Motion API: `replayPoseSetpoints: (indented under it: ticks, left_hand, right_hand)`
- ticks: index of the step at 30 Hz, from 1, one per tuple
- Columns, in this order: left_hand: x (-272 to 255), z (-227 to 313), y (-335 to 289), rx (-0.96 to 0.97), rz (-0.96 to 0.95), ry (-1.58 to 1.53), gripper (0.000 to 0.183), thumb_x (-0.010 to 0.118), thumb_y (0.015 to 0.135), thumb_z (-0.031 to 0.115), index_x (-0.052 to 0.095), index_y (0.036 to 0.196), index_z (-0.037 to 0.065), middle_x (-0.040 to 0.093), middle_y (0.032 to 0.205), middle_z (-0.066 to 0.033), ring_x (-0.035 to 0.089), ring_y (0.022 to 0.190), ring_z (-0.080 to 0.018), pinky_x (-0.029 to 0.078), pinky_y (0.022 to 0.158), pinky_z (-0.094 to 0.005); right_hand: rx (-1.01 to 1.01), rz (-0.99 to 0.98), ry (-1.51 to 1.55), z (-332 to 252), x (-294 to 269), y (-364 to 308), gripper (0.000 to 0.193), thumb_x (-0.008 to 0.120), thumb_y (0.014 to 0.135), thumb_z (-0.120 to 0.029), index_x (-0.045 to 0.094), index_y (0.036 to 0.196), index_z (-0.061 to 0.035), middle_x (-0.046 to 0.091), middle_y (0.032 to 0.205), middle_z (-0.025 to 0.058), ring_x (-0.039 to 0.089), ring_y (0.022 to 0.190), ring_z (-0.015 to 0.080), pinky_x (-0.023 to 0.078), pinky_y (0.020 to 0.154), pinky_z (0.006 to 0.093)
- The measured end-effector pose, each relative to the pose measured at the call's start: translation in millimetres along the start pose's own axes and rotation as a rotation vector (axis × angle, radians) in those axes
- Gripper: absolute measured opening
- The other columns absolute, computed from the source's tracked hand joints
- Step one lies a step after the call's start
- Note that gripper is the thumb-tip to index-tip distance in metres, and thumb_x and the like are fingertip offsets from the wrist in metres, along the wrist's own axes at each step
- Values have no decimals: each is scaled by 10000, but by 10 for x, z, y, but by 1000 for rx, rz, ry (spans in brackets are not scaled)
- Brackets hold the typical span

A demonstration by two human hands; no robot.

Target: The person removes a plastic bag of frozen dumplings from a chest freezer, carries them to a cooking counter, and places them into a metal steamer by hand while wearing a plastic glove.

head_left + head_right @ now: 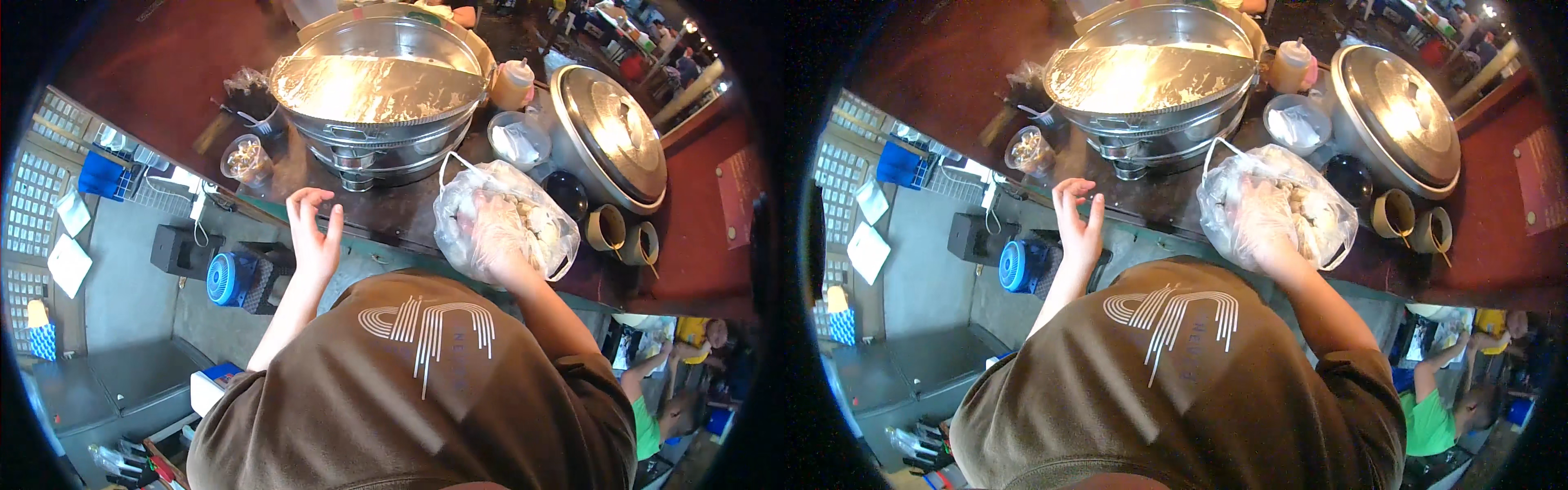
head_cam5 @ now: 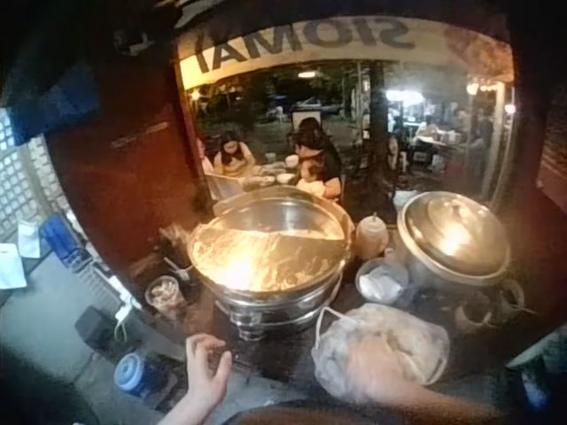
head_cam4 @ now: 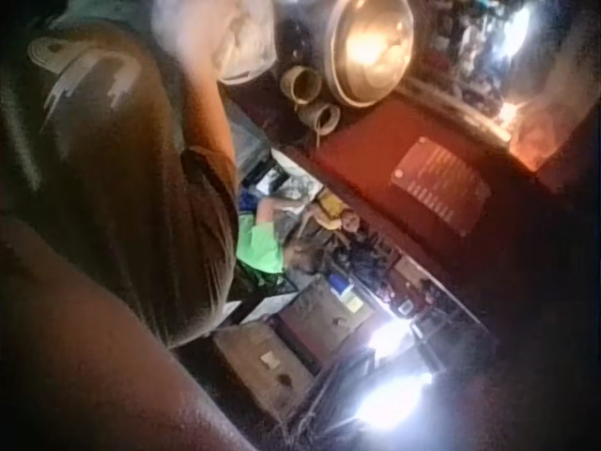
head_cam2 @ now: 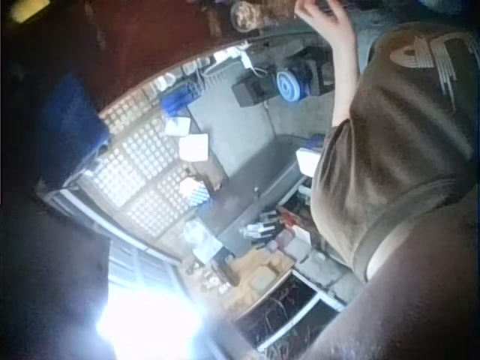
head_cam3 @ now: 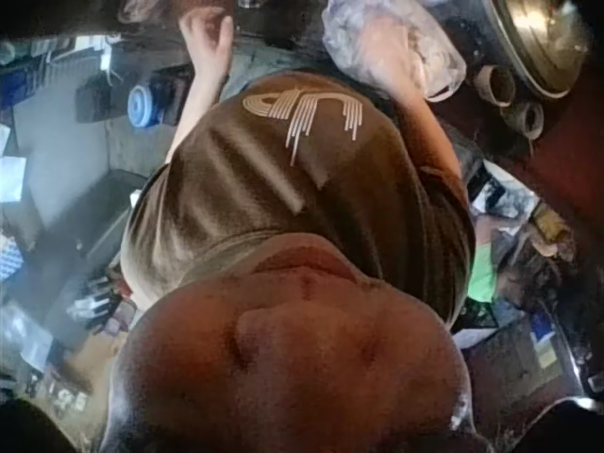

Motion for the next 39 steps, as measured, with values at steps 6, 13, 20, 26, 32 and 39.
replayPoseSetpoints:
  ticks: [6, 13, 20, 26, 32, 39]
  left_hand:
    - [211, 179, -73, 109, -98, -1, 184, 652, 832, 95, 602, 1006, 62, 472, 1114, -138, 498, 1035, -284, 425, 871, -381]
    - [843, 538, -565, -175, -283, -223, 191, 606, 880, 118, 592, 1067, 83, 460, 1117, -92, 509, 987, -184, 462, 799, -300]
    - [1413, 915, -968, -735, -94, -554, 483, 608, 900, 252, 474, 1347, 129, 489, 1265, -142, 560, 1032, -215, 502, 747, -324]
    - [1460, 783, -934, -648, -166, -318, 379, 569, 922, 295, 610, 1229, 75, 560, 1167, -31, 520, 1016, -137, 404, 804, -260]
    - [1489, 682, -889, -705, -198, -494, 366, 566, 919, 262, 610, 1218, 55, 548, 1099, -55, 544, 926, -136, 432, 787, -266]
    - [1481, 689, -851, -689, -283, -410, 408, 590, 898, 284, 596, 1253, 84, 471, 1175, -103, 546, 966, -170, 454, 804, -290]
  right_hand:
    - [-212, -39, 48, -37, -231, -116, 370, 573, 829, -283, 541, 1099, -33, 564, 1106, 255, 552, 1008, 425, 431, 868, 518]
    - [-423, -44, 69, 185, -114, 23, 301, 565, 805, -230, 609, 1023, -27, 630, 949, 242, 629, 866, 406, 489, 773, 494]
    - [-523, -194, 151, 326, -138, 123, 341, 599, 797, -293, 635, 1024, -40, 657, 992, 234, 640, 958, 371, 491, 853, 459]
    - [-470, -190, 33, 253, -15, 190, 323, 574, 825, -296, 668, 1003, -44, 656, 1017, 235, 626, 1020, 359, 485, 891, 449]
    - [-574, -126, 203, 371, 1, 245, 349, 626, 808, -300, 617, 1034, -34, 648, 970, 228, 609, 966, 391, 479, 839, 480]
    - [-614, -112, 315, 290, -193, 70, 409, 655, 786, -231, 540, 1120, -25, 613, 1028, 226, 592, 986, 397, 464, 849, 465]
Point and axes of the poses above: each hand's wrist, its own y-axis towards the middle knuckle, its own x-axis out of the palm, z = x × y, the point moved 3 cm from there along y, towards the middle knuckle
